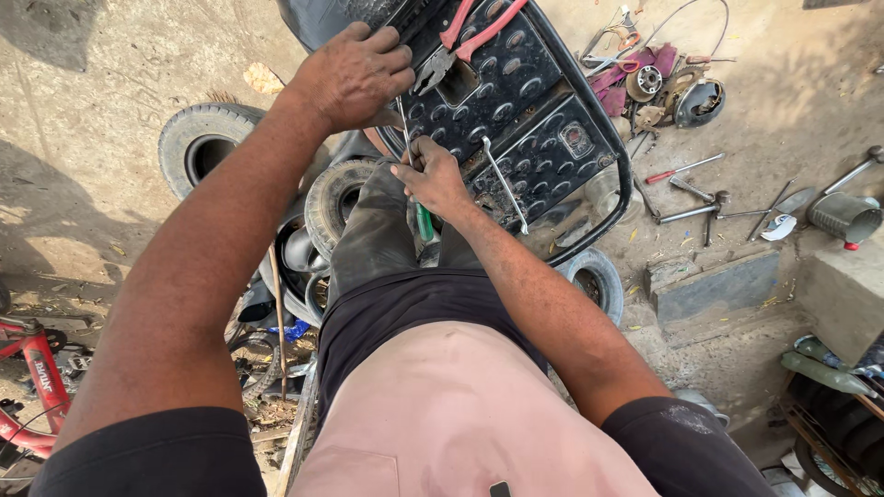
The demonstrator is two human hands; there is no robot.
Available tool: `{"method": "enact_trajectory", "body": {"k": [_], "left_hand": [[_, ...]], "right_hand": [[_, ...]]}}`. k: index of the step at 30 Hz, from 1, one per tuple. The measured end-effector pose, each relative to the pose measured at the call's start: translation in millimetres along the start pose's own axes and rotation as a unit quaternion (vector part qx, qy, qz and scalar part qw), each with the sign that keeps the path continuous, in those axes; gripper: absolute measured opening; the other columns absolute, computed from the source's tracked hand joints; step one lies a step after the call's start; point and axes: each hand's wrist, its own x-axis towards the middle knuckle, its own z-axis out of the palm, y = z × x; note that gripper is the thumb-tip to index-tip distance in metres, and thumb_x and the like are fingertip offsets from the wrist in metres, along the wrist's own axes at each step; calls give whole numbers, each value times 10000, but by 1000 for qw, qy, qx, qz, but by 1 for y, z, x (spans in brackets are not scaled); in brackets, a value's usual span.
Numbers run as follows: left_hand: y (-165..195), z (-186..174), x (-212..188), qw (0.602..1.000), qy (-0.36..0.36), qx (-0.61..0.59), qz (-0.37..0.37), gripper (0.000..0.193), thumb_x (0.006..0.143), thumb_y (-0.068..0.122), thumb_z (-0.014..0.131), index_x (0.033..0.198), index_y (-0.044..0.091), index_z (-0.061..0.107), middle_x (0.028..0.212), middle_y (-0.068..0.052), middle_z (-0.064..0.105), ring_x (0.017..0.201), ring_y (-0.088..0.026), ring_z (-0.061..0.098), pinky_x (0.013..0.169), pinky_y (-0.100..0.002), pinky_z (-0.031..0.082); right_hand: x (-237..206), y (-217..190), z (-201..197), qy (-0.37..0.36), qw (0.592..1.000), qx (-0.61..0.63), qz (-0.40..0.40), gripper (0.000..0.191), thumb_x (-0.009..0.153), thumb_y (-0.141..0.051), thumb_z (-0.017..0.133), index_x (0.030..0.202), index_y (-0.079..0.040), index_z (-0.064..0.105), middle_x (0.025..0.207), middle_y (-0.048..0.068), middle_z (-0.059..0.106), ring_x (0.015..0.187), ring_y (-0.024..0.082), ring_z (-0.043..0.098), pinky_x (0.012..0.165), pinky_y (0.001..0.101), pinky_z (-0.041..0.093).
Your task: The person works on the footboard of a parked scooter, using a spanner and a screwdriver to loosen and remove bolts from the panel. They handle small fasteners by hand, work on the seat mounting area, and continue loosening hardware on the footboard throughout the clip.
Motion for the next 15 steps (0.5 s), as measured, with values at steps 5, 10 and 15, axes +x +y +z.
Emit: {"method": "enact_trajectory", "body": {"k": [5,10,15], "left_hand": [[7,11,1,1000,14,10,-6,567,758,664,720,1139,247,670,1086,68,625,1144,-152,571,980,-350,488],[1,28,-2,1000,15,17,2,508,824,668,673,1146,274,663,1088,68,620,1133,-143,573,928,-351,484],[8,43,-7,994,88,28,-51,526,811,690,667,1103,253,666,1055,69,616,1126,-163,555,940,-353,459]], "right_hand": [[-17,18,-2,-19,981,192,28,172,1021,-190,631,977,-55,533,794,40,658,683,94,696,589,257,579],[-26,28,8,-24,985,159,58,337,1094,-328,500,884,-68,544,675,25,570,530,94,559,481,266,502],[-24,21,-3,27,993,-113,-10,340,1096,-312,526,926,-30,613,680,47,582,536,115,531,455,317,453]]}}
